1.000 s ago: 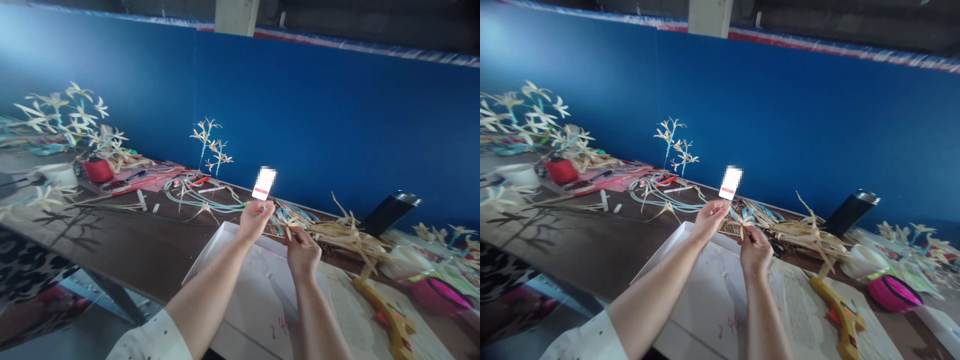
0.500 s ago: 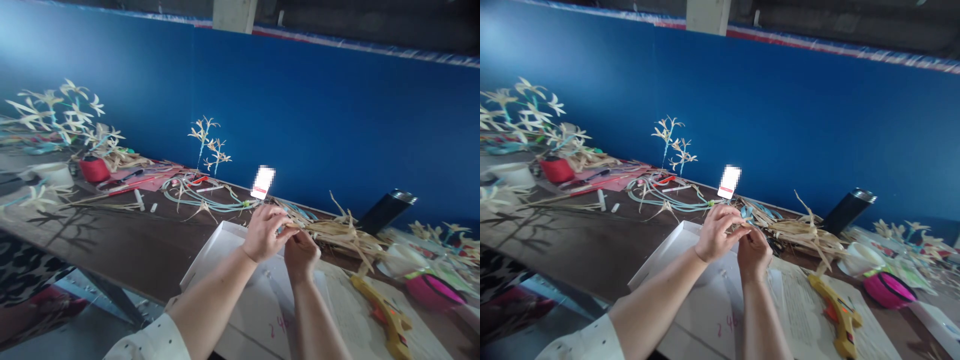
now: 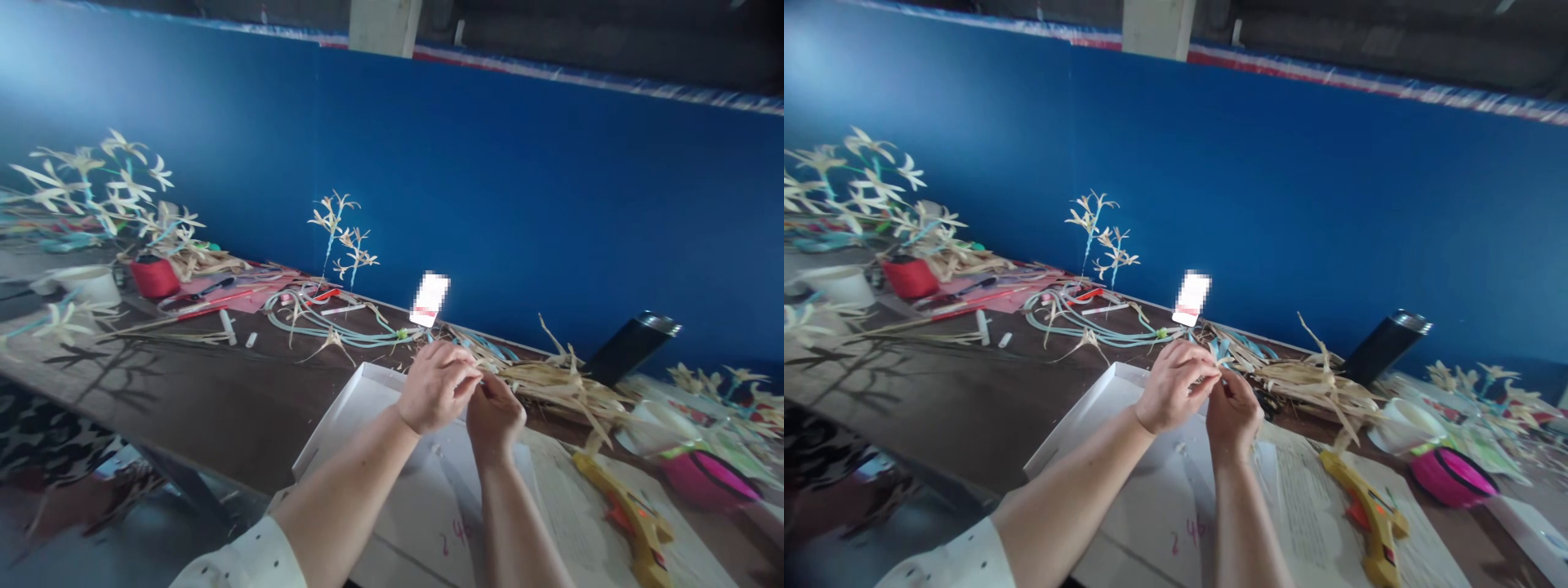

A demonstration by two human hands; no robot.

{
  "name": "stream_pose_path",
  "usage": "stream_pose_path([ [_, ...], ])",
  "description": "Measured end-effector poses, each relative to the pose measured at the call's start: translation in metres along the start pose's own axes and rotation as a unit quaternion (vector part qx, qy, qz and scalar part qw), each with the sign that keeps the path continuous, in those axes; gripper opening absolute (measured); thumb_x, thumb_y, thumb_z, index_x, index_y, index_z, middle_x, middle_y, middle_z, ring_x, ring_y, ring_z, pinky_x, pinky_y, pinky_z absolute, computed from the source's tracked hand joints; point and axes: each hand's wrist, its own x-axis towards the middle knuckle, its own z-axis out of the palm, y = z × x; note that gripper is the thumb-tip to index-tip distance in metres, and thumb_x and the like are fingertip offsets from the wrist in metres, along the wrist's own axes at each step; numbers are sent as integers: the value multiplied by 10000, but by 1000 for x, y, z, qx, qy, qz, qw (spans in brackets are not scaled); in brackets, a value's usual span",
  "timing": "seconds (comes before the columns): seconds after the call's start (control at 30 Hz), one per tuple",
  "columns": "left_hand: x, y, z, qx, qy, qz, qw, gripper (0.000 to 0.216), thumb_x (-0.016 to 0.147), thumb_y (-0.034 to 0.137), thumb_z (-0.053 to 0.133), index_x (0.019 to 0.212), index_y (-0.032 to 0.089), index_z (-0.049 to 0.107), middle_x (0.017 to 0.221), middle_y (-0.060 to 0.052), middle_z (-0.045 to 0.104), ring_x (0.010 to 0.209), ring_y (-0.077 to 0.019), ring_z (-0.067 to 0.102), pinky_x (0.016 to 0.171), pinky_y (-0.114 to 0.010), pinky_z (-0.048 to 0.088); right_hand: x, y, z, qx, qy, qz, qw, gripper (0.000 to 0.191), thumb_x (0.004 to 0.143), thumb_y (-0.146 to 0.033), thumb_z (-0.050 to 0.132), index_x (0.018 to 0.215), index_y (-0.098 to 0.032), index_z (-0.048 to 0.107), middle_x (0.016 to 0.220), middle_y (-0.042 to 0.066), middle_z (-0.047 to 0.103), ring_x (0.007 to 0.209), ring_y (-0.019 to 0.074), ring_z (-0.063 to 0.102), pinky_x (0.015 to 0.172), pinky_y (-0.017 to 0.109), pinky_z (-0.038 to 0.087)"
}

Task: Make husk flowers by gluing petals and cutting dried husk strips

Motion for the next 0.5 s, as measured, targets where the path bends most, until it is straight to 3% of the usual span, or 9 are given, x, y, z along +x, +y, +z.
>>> stream_pose_path([
  [0.5, -1, 2, 0, 13, -37, 18, 999, 66, 799, 200, 517, 827, 191, 576, 939, -47, 601, 920, -161, 526, 842, -358, 418, 1, 10, 3, 29, 19, 14, 999, 240, 662, -262, 535, 809, -180, 706, 746, 23, 677, 670, 185, 574, 616, 251, 393],
])
